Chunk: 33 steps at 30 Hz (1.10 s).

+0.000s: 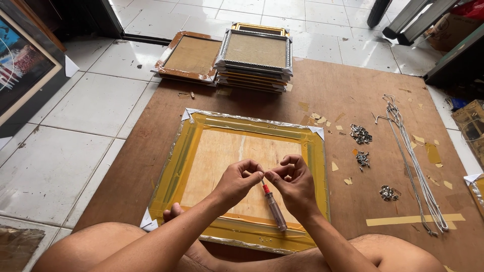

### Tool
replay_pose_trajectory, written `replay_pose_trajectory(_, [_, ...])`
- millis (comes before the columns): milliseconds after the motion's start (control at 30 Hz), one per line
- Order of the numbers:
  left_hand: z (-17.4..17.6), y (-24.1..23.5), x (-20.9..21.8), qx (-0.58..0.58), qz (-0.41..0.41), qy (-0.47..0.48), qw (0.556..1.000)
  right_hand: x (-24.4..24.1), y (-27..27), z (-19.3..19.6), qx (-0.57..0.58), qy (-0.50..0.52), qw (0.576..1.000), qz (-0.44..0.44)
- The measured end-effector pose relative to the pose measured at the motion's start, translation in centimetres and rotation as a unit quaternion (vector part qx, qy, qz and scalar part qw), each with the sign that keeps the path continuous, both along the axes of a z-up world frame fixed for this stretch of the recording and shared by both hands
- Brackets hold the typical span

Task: The person sits on the floor and assembles hanging hardware onto the back of a picture frame. They attach small metal brackets to the frame using a screwdriver and then position a wire across the back. The person handles multiple frames, moving them aside and bringing new ones into view.

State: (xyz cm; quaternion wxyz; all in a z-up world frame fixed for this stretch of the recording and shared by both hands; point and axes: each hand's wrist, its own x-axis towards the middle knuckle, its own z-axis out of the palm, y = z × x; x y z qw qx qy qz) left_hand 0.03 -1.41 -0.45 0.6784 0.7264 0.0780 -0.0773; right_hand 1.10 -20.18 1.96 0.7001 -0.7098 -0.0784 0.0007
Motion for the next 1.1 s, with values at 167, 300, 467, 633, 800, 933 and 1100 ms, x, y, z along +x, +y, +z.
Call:
replay_pose_trajectory(167, [2.0, 0.1, -0.5, -0.039, -0.006, -0.020, 0.999, 0.2, -0.8, -0.3, 0.001, 0.005, 1.000, 0.007])
replay_pose_trajectory(300, [1.4, 0.4, -0.2, -0.028, -0.011, -0.027, 0.999, 0.1, -1.1, -0.1, -0.009, -0.008, 1.000, 0.016])
replay_pose_trajectory(467, [0.5, 0.2, 0.1, -0.020, -0.005, -0.027, 0.999, 0.1, -1.0, 0.2, -0.005, -0.002, 1.000, 0.027])
replay_pose_trajectory(633, [0.4, 0.6, 0.6, 0.000, 0.005, -0.026, 1.000, -0.2, -0.8, 1.2, -0.007, 0.018, 0.999, 0.030])
replay_pose_trajectory(800, [1.2, 0.4, 0.2, 0.014, 0.012, -0.019, 1.000, -0.2, -0.5, 1.0, -0.075, 0.001, 0.997, 0.030])
replay_pose_trajectory(933, [3.0, 0.4, -0.8, 0.024, 0.024, -0.021, 0.999, -0.2, -0.5, 1.2, -0.069, 0.006, 0.997, 0.015])
replay_pose_trajectory(1100, [4.2, 0.4, -1.2, 0.056, 0.043, -0.062, 0.996, -0.3, -0.2, 1.6, -0.095, 0.011, 0.995, 0.000])
